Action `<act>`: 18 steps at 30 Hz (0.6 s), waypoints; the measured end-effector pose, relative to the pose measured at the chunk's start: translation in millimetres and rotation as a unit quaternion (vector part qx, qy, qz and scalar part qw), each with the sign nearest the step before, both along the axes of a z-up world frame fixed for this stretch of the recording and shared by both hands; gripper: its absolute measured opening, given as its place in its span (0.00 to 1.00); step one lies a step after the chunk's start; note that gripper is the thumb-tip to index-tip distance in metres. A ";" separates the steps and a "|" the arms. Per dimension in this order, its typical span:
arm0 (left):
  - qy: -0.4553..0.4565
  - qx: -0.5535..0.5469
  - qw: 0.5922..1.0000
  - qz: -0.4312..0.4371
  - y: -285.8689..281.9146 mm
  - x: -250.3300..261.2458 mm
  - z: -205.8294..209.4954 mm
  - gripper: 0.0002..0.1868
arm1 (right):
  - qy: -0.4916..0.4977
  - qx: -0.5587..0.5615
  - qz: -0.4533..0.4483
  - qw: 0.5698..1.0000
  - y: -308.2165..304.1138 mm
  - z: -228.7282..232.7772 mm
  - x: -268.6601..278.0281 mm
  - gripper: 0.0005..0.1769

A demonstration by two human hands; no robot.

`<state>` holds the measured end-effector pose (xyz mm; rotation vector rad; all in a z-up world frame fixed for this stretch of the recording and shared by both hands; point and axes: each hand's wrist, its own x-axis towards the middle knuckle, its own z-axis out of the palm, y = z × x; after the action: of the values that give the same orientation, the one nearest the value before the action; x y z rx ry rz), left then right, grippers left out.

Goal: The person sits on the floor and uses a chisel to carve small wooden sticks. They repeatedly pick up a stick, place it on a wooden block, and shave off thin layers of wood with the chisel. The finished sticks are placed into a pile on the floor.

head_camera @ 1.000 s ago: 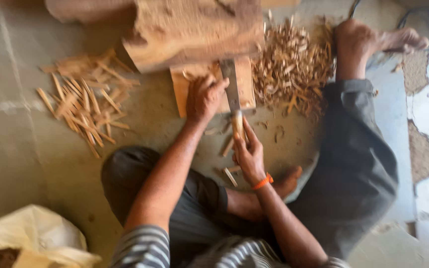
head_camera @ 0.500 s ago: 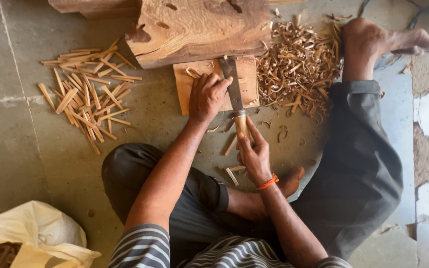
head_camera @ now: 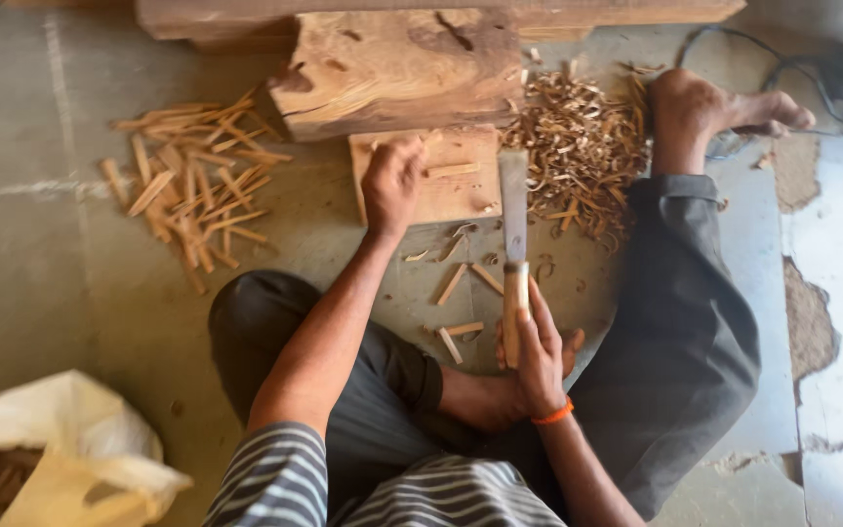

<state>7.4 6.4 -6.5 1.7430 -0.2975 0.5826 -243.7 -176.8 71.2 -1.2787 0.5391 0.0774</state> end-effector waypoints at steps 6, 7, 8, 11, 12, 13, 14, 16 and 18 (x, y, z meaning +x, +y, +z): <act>0.207 -0.312 0.927 0.022 93.2 -5.6 30.4 0.07 | 0.009 -0.112 -0.031 0.993 -14.5 -41.7 -25.3 0.31; 0.203 -0.263 0.941 0.071 121.9 -7.7 39.3 0.06 | 0.002 -0.136 -0.063 0.989 -18.5 -44.5 -23.3 0.30; 0.197 -0.213 0.949 0.120 153.8 -10.6 48.4 0.06 | -0.011 -0.150 -0.056 0.987 -22.6 -45.4 -20.5 0.30; 0.137 0.117 0.948 0.261 215.2 -21.5 59.5 0.09 | -0.033 -0.152 -0.045 0.987 -29.4 -42.2 -20.6 0.30; 0.127 0.160 0.944 0.258 219.0 -24.2 56.3 0.11 | -0.037 -0.124 -0.038 0.991 -28.7 -41.4 -20.0 0.31; 0.113 0.201 0.940 0.253 217.1 -21.6 53.3 0.13 | -0.043 -0.096 -0.033 0.994 -26.2 -41.1 -17.6 0.32; 0.116 0.203 0.956 0.178 202.7 -17.7 45.9 0.11 | -0.043 -0.089 -0.012 0.995 -22.4 -41.8 -15.9 0.32; 0.135 0.215 0.966 0.057 158.4 -8.9 27.8 0.14 | -0.044 -0.077 0.030 0.996 -13.8 -46.4 -14.8 0.32; 0.111 0.272 0.955 0.042 111.7 1.1 9.0 0.21 | -0.018 -0.051 0.052 0.997 -6.2 -52.3 -16.7 0.33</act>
<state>8.5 118.1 2.4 2.3419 -0.2394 0.3758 -260.3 -183.0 18.9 -1.4055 0.4504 0.1148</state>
